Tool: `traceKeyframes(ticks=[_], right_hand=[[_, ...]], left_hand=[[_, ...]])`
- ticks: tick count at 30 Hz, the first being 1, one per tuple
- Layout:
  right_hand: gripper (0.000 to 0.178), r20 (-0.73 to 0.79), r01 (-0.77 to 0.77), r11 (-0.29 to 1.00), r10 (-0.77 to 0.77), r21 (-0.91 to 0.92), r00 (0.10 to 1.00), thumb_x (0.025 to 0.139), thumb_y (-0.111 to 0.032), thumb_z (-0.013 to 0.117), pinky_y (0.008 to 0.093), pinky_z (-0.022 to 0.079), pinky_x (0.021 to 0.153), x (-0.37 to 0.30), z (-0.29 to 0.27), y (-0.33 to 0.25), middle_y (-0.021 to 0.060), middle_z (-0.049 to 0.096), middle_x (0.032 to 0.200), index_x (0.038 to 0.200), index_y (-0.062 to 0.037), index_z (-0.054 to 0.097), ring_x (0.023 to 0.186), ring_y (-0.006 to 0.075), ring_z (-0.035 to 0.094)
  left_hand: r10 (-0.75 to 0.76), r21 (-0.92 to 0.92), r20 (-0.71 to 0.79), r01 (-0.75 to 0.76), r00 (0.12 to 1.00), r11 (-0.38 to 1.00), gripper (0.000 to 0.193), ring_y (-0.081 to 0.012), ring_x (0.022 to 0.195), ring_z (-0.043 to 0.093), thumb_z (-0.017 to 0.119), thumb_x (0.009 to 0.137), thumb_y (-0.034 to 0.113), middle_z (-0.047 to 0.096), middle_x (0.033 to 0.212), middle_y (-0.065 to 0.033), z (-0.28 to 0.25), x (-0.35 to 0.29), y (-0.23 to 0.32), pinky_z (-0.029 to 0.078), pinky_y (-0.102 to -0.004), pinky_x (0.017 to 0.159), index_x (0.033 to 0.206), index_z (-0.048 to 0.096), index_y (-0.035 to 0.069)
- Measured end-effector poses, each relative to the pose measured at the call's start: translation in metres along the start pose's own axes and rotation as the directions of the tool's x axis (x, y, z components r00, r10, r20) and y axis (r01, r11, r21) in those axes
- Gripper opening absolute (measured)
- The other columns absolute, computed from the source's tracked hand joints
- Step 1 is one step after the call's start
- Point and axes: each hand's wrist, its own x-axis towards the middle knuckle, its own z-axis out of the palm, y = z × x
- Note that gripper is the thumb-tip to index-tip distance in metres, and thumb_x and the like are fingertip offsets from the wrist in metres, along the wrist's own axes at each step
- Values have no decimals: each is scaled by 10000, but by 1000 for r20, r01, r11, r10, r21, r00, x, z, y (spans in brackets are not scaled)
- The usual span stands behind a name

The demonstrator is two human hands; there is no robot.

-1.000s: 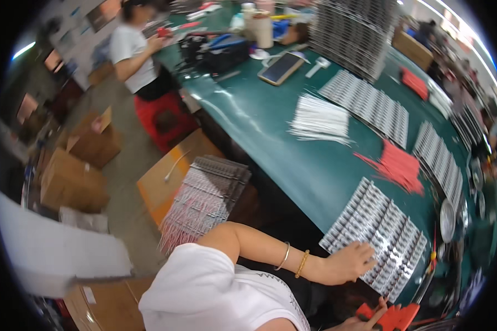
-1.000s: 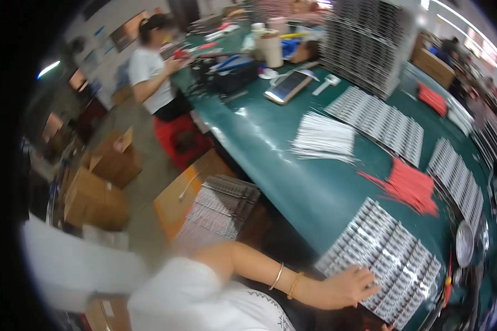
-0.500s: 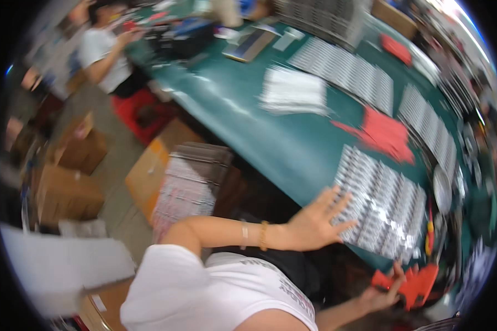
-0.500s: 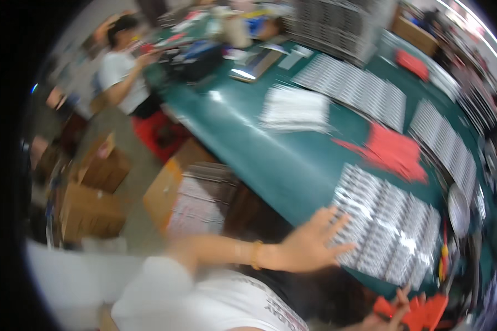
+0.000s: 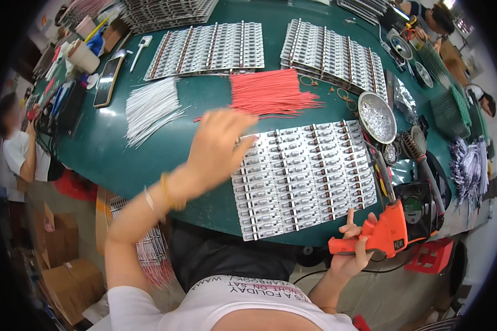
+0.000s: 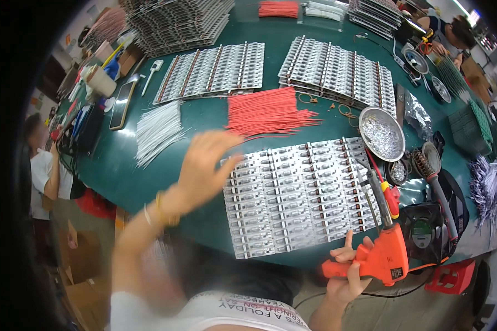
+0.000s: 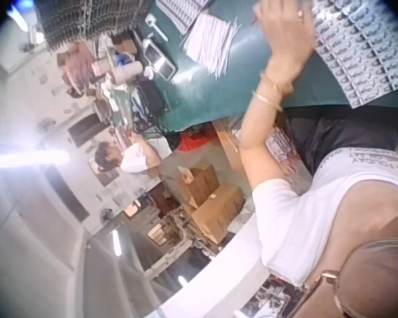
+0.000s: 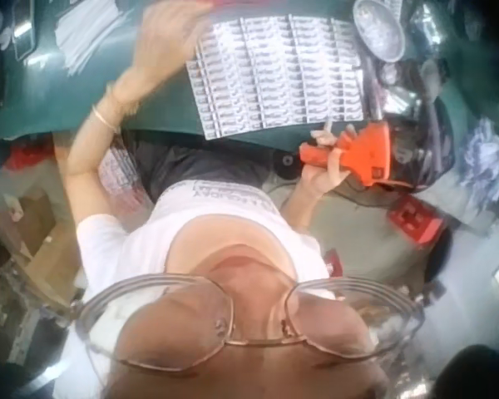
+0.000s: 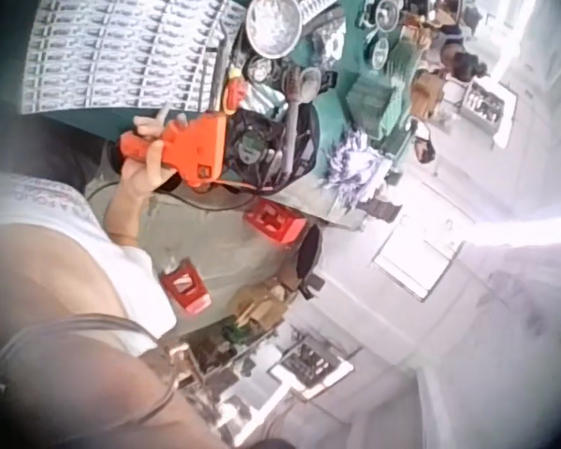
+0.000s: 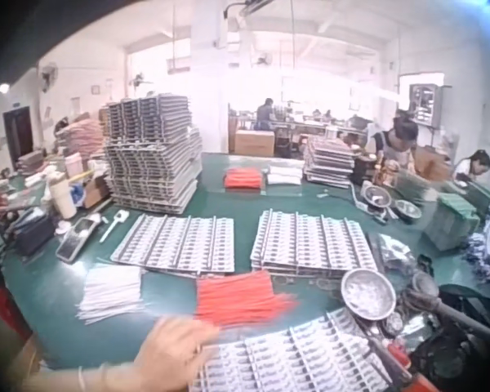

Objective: The person uses a soldering iron to attach red and white wires to a grid of electronic components on a circuit board. They repeatedly pick up individual wires, position them on the board, and apply the soldering iron to secure the connections.

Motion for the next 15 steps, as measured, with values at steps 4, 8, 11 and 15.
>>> traceKeyframes(ticks=[4,8,11,15], right_hand=[[568,-74,-5,999,9,45,997,884,-191,577,647,199,1135,-3,10,3,111,626,731,1349,78,392,708,271,639],[551,-183,78,997,-78,-5,980,893,-189,574,645,237,1122,-22,18,-6,104,610,710,1350,66,400,681,259,624],[549,-213,114,987,-136,-112,968,909,-170,576,596,306,1101,-46,30,-19,87,586,722,1366,71,392,664,217,594],[560,-261,66,964,-135,-256,956,909,-138,571,543,407,1014,-69,44,-24,82,581,738,1383,85,373,649,199,580]], left_hand=[[113,120,11,-113,994,986,215,-288,932,591,674,855,218,695,945,-114,51,97,-74,430,-423,805,986,710,51],[36,366,154,-91,987,926,195,-301,859,614,702,815,247,696,797,-124,87,142,-83,428,-438,778,860,739,61],[-17,330,217,-57,976,942,183,-335,778,644,715,793,240,681,704,-159,94,156,-86,442,-457,762,741,730,65],[31,226,326,-109,945,968,186,-350,718,658,708,810,240,681,711,-169,89,158,-86,457,-479,744,766,719,60]])
